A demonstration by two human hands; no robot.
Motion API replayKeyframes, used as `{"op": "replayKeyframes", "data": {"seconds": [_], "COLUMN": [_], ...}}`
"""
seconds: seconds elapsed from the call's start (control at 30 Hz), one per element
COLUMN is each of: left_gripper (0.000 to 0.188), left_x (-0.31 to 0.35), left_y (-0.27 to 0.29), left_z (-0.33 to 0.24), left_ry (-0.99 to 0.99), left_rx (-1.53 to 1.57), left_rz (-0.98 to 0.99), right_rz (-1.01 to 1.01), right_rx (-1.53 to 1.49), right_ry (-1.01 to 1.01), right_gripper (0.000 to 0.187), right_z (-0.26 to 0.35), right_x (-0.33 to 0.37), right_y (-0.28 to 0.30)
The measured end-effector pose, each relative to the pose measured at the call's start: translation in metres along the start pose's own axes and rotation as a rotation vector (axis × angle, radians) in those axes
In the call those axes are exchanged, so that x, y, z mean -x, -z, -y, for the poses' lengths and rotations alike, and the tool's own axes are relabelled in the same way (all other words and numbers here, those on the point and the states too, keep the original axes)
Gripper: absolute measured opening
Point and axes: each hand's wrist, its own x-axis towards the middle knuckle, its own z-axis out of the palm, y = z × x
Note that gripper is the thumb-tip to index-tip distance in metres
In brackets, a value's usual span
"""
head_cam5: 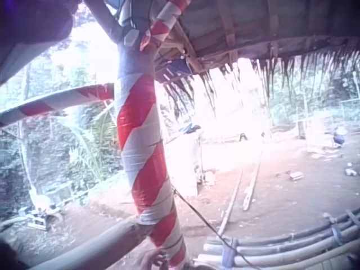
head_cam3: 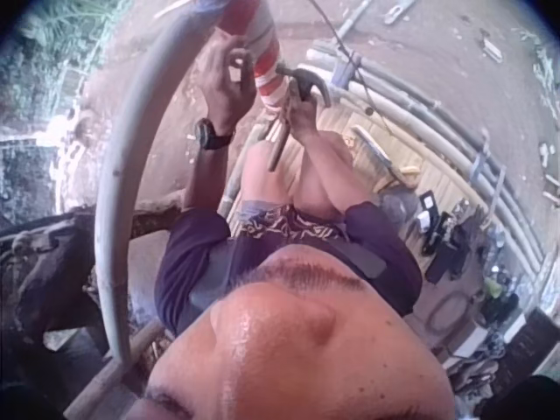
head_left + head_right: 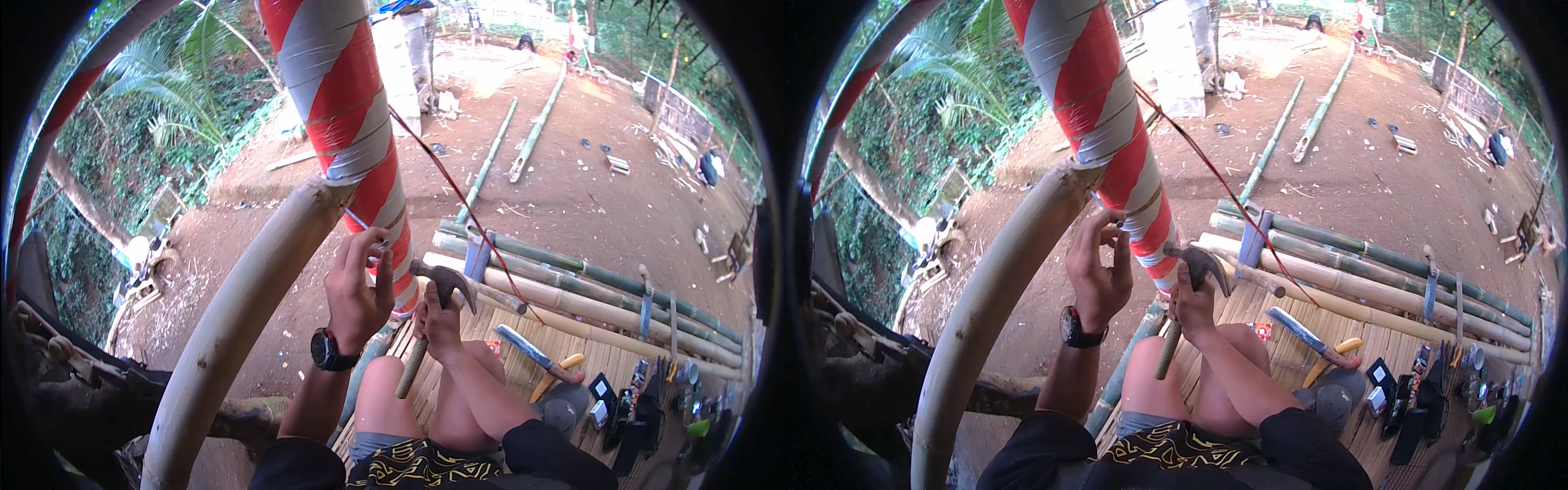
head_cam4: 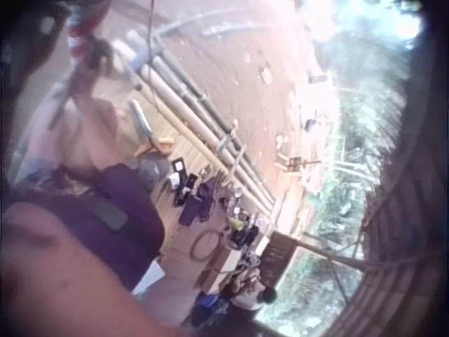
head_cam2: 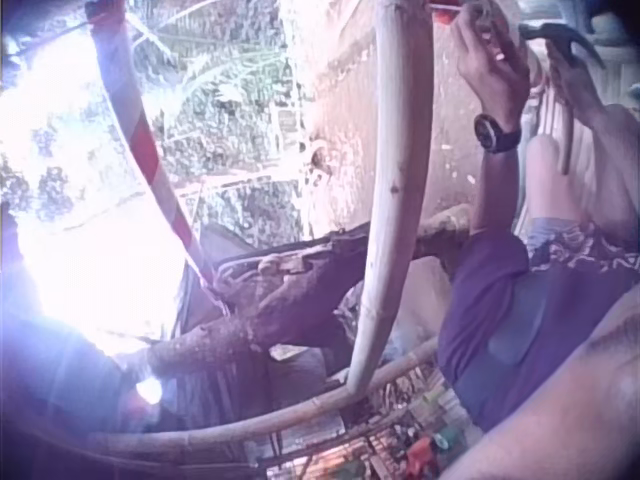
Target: The person hammers nails into a bamboo pole wrapped with red and white tape to secure it to a larger bamboo structure. The person uses a hammer and nails, working from a seated position on a bamboo platform.
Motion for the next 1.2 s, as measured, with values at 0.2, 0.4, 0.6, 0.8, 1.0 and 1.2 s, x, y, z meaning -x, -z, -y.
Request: {"op": "replayKeyframes", "data": {"seconds": [0.2,0.4,0.6,0.8,1.0,1.2], "left_gripper": [0.025,0.030,0.045,0.043,0.039,0.033], "left_x": [0.007,0.008,0.013,0.024,0.026,0.005], "left_y": [-0.001,-0.005,0.001,-0.001,0.005,-0.006], "left_z": [0.004,0.004,-0.003,-0.001,0.003,0.015], "left_ry": [0.005,0.017,0.052,0.167,0.796,0.909], "left_rx": [-0.009,-0.012,-0.016,0.164,1.150,1.649], "left_rz": [-0.033,-0.026,-0.032,-0.065,0.034,-0.021], "right_rz": [0.008,-0.028,-0.020,0.045,0.074,0.113], "right_rx": [0.050,0.034,0.032,0.026,0.021,0.211], "right_ry": [0.001,-0.007,-0.005,-0.023,0.010,0.356], "right_gripper": [0.038,0.041,0.042,0.038,0.026,0.028], "right_z": [0.000,0.006,0.000,-0.005,-0.008,-0.021], "right_x": [-0.002,-0.010,-0.017,-0.020,-0.018,-0.023], "right_y": [0.005,0.013,0.014,0.015,0.010,0.015]}}
